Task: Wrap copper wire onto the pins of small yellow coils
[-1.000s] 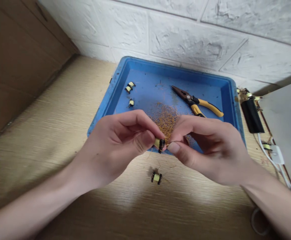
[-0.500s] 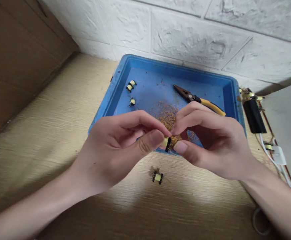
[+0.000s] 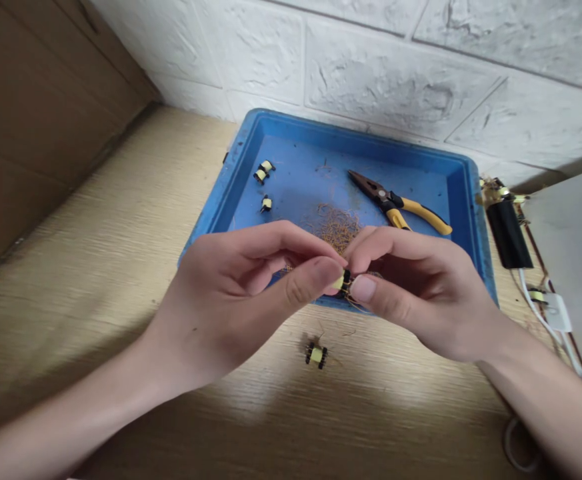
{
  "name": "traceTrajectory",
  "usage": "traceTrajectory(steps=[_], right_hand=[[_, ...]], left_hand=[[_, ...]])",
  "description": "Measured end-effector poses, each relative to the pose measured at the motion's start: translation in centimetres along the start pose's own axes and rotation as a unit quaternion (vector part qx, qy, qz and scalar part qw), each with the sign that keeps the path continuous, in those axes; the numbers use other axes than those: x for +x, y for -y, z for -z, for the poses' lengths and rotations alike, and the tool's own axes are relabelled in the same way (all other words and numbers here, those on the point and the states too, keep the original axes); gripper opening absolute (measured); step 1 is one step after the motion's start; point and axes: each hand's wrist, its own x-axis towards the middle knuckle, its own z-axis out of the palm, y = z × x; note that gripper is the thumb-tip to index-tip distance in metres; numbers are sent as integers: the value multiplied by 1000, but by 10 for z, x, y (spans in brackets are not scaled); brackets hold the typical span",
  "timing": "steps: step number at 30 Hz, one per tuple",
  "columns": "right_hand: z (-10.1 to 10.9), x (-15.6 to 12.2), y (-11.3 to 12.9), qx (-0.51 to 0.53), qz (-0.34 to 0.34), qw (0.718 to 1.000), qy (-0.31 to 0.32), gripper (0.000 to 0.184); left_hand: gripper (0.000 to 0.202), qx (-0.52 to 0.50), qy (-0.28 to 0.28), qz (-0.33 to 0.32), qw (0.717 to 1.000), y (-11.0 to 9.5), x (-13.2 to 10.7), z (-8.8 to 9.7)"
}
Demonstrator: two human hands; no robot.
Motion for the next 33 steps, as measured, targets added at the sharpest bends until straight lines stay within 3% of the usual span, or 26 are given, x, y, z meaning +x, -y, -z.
traceTrajectory(steps=[7,33], right_hand=[[-3,1,3,81,-31,996,-1,19],[0,-1,5,88,-97,991,9,12]], left_hand=[[11,9,-10,11,1000,1,0,-1],[12,40,1,5,999,-2,-3,-2]])
